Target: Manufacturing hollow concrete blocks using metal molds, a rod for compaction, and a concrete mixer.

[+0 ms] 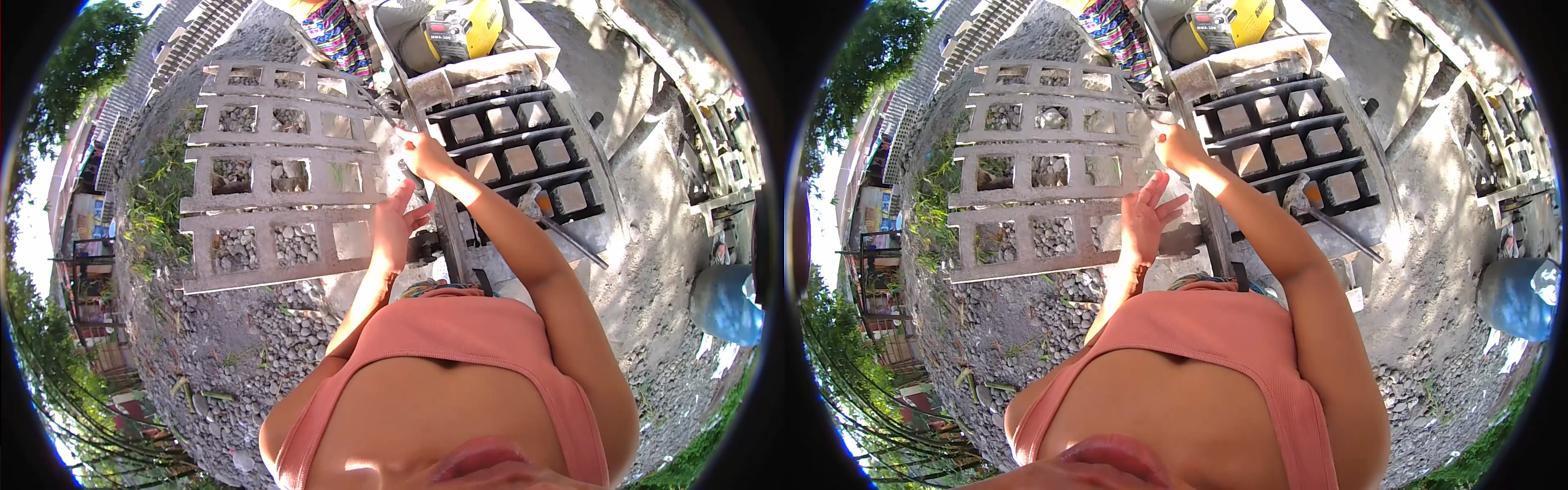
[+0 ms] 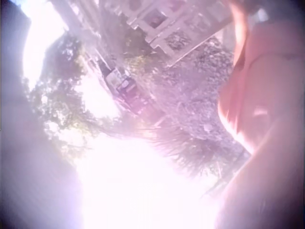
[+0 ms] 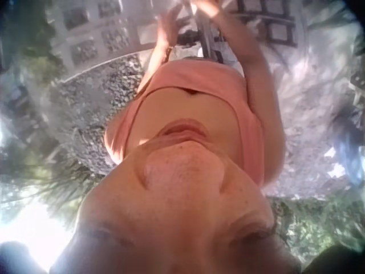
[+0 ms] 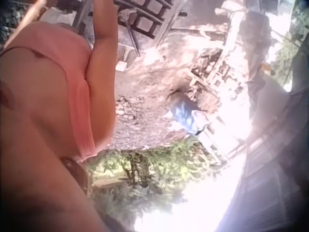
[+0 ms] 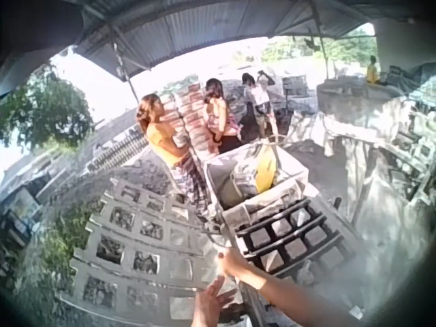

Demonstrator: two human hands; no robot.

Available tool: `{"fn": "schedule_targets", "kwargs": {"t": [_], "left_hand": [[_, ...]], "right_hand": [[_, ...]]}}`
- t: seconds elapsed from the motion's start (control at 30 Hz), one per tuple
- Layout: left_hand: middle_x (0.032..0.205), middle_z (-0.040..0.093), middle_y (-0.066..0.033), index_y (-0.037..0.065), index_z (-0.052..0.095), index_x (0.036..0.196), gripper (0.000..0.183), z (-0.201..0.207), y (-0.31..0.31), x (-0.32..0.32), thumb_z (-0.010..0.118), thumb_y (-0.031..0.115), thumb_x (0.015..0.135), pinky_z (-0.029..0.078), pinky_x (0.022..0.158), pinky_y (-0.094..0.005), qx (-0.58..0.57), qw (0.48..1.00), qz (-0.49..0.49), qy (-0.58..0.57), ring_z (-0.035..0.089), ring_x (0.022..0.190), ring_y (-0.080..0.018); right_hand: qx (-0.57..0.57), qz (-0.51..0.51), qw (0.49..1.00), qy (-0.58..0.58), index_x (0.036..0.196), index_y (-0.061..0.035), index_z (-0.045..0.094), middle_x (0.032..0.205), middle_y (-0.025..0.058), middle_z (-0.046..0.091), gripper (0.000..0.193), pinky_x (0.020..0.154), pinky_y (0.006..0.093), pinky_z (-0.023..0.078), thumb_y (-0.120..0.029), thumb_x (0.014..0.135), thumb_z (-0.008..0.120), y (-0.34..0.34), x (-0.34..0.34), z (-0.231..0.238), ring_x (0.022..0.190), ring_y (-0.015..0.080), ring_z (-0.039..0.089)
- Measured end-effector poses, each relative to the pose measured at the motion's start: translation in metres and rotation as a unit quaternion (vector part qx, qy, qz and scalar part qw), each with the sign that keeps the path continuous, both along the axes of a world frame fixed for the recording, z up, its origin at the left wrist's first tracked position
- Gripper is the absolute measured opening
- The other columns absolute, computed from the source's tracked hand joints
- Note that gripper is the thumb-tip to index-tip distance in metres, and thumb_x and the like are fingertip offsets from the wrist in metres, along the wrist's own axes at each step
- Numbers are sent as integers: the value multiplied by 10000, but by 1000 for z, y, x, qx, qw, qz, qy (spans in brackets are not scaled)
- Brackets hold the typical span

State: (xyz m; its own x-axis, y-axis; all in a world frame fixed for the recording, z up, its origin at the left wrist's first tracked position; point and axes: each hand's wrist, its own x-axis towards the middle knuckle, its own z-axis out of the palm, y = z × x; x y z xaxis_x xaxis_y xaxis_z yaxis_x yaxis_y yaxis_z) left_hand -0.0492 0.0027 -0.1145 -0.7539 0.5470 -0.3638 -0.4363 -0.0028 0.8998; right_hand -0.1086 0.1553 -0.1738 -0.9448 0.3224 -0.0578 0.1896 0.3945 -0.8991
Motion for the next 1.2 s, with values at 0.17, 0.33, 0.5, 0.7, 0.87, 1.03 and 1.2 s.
{"fn": "schedule_targets", "kwargs": {"t": [0.17, 0.33, 0.5, 0.7, 0.87, 1.03, 1.2], "left_hand": [[1459, 302, -103, 29, 292, 1400, 644, 12, -14, -5, 210, 414, 892, 335, 976, -404, 9, 997, 16, 74, 528, 1121, -304], [1409, 392, -92, 81, 375, 1367, 616, -21, -45, -2, 203, 454, 907, 399, 890, -349, 1, 999, 9, 47, 593, 1005, -268], [1338, 464, -134, 4, 434, 1312, 551, -29, -52, 7, 387, 398, 930, 394, 914, -352, 25, 984, -6, 176, 559, 1080, -262], [989, 667, -95, 57, 675, 951, 298, -13, -5, -2, 475, 274, 908, 400, 912, -385, -25, 805, -120, 580, 590, 1007, -255], [800, 678, -75, 53, 637, 650, 316, -32, 26, 21, 447, 172, 873, 429, 853, -407, -67, 767, -283, 572, 627, 864, -249], [574, 537, -166, 28, 560, 568, 377, -28, 25, 59, 444, 215, 874, 434, 589, -459, -169, 725, -341, 573, 540, 591, -365], [600, 551, -191, 25, 548, 569, 398, -28, 28, 90, 439, 254, 875, 432, 568, -463, -178, 711, -352, 582, 546, 591, -390]], "right_hand": [[6, -12, 1000, 3, 1285, -120, 501, 738, 179, 629, 449, 576, 367, 473, -133, 842, 430, -6, 20, 7, 631, 263, 625], [-26, 23, 998, 49, 1277, -141, 513, 643, 159, 580, 397, 509, 317, 423, -174, 885, 462, 3, 76, -22, 511, 176, 531], [-81, 13, 995, -48, 1277, -109, 504, 625, 115, 542, 400, 540, 311, 411, -144, 878, 493, -21, 132, 13, 527, 147, 494], [-149, 31, 988, 16, 1306, -50, 465, 618, 44, 546, 444, 550, 275, 382, -186, 885, 508, -21, 212, 38, 606, 90, 489], [-221, 107, 963, -112, 1336, -72, 438, 712, 9, 503, 472, 592, 233, 373, -271, 914, 509, -1, 261, 93, 664, 68, 431], [-257, 87, 959, -84, 1312, -102, 481, 613, -37, 431, 452, 531, 224, 349, -352, 935, 492, -9, 303, 86, 576, 61, 399], [-90, -57, 993, -43, 1247, -73, 536, 835, 48, 543, 393, 619, 251, 427, -297, 925, 517, -11, 338, 77, 698, 115, 508]]}}
